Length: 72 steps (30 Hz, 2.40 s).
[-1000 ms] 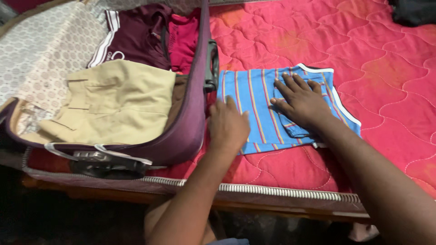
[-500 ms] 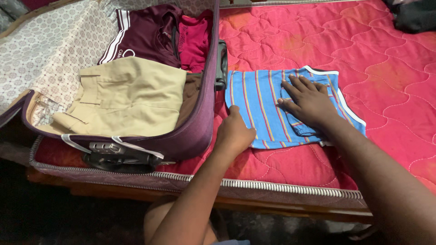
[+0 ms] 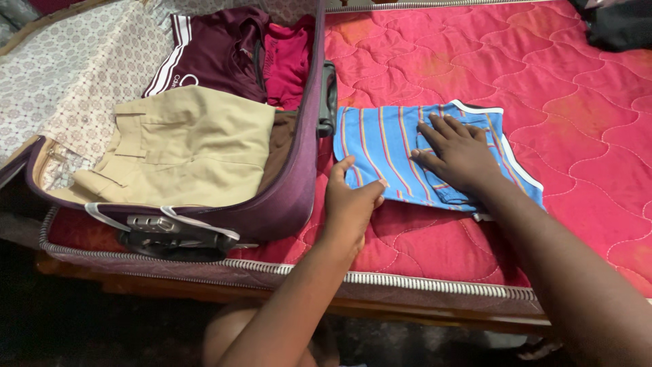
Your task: The person folds a blue striped shirt and a dark striped shirt on a bed. They smooth the fabric, fold the sleeves and body, and place the folded shirts into an open suitcase. The person handles the clothes one at a time, ensuring they are neatly packed.
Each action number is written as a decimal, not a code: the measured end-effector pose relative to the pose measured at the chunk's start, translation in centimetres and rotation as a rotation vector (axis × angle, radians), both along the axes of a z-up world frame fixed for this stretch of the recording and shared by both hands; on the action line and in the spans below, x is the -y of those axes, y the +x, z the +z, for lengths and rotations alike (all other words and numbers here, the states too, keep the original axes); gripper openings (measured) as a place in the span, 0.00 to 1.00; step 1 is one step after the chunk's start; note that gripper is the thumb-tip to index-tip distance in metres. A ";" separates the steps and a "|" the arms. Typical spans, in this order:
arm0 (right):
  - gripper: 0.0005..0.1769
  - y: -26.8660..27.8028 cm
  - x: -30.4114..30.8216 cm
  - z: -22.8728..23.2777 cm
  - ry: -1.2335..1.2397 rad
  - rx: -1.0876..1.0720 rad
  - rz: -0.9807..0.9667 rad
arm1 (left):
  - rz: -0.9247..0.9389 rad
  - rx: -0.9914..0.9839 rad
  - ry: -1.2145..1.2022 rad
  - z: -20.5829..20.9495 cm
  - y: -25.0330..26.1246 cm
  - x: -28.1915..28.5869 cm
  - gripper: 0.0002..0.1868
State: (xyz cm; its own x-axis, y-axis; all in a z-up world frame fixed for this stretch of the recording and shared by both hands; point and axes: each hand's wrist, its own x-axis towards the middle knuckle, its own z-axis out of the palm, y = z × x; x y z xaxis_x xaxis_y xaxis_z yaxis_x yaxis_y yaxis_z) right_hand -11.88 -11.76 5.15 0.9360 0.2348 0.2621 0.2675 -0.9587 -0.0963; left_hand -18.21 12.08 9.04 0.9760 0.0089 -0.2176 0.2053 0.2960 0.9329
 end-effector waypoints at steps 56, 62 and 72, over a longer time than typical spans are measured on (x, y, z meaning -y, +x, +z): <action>0.34 -12.2 9.7 3.6 0.289 -0.246 -0.552 | -0.283 0.924 0.896 -0.6 -3.2 8.4 0.33; 0.27 -11.9 9.5 2.3 0.722 -0.304 -0.522 | -0.313 0.859 0.833 -0.5 -4.1 8.0 0.20; 0.41 -13.0 8.9 3.6 1.148 -0.491 -0.458 | -0.323 0.943 0.815 -0.2 -3.6 6.4 0.22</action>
State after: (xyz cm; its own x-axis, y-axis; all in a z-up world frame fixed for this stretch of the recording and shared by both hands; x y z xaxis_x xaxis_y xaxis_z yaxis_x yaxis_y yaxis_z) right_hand -24.85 -20.68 8.72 0.9244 -0.2511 -0.2871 -0.3506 -0.2629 -0.8989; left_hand -21.83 5.70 8.88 0.7314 -0.4521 0.5105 -0.6739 -0.3645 0.6427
